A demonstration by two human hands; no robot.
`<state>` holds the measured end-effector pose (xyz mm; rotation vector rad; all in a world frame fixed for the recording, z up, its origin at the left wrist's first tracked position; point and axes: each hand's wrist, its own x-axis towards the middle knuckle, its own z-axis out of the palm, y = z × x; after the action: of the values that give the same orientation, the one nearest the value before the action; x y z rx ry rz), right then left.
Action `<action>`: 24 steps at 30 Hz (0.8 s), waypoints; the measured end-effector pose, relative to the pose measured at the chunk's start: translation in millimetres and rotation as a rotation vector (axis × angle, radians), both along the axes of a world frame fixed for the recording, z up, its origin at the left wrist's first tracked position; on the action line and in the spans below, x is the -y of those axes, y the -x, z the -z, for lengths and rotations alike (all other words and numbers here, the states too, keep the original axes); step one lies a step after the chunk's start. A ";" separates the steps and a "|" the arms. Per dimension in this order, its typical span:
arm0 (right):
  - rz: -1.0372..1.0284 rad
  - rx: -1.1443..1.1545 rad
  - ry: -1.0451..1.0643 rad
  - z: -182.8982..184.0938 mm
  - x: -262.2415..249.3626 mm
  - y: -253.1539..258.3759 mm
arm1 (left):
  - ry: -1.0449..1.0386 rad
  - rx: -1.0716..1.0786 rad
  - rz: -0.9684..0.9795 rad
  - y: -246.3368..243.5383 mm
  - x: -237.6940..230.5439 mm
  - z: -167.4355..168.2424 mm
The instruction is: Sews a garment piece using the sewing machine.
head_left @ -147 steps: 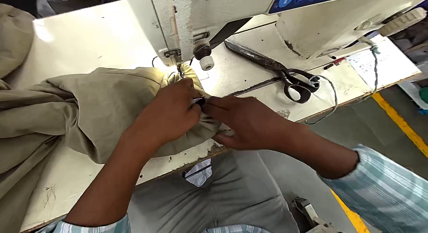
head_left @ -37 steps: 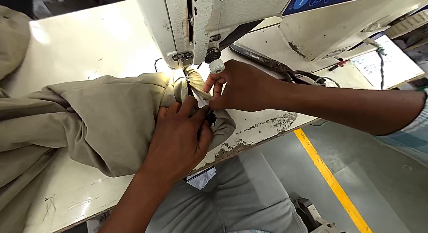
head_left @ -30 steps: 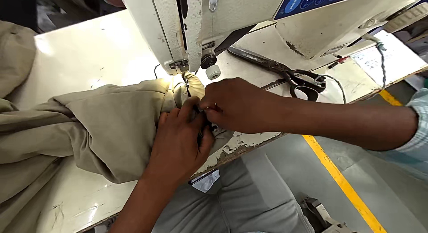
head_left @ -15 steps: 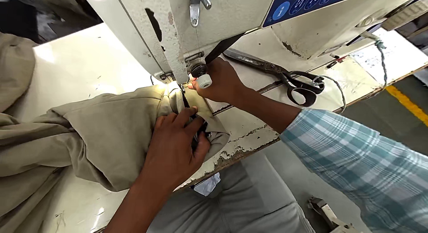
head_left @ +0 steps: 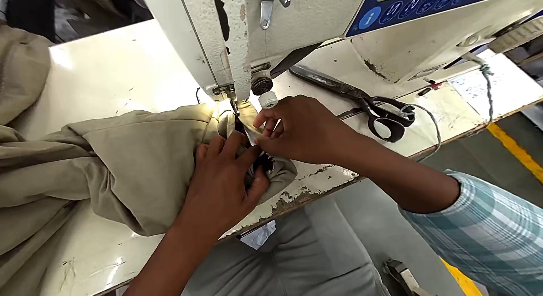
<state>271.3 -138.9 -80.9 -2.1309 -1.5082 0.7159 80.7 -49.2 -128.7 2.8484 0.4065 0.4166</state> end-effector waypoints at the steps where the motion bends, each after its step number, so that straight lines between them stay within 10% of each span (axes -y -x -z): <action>1: -0.011 0.006 0.006 0.0 -0.8 0.7 | 0.001 0.003 0.003 0.2 -0.2 0.4; 24: 0.050 0.021 -0.101 20.2 -3.4 15.0 | 0.023 0.006 0.002 0.5 -2.2 1.3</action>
<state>256.4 -135.5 -101.1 -2.0992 -1.4649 0.5893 80.2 -47.0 -130.0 2.8243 0.4042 0.4165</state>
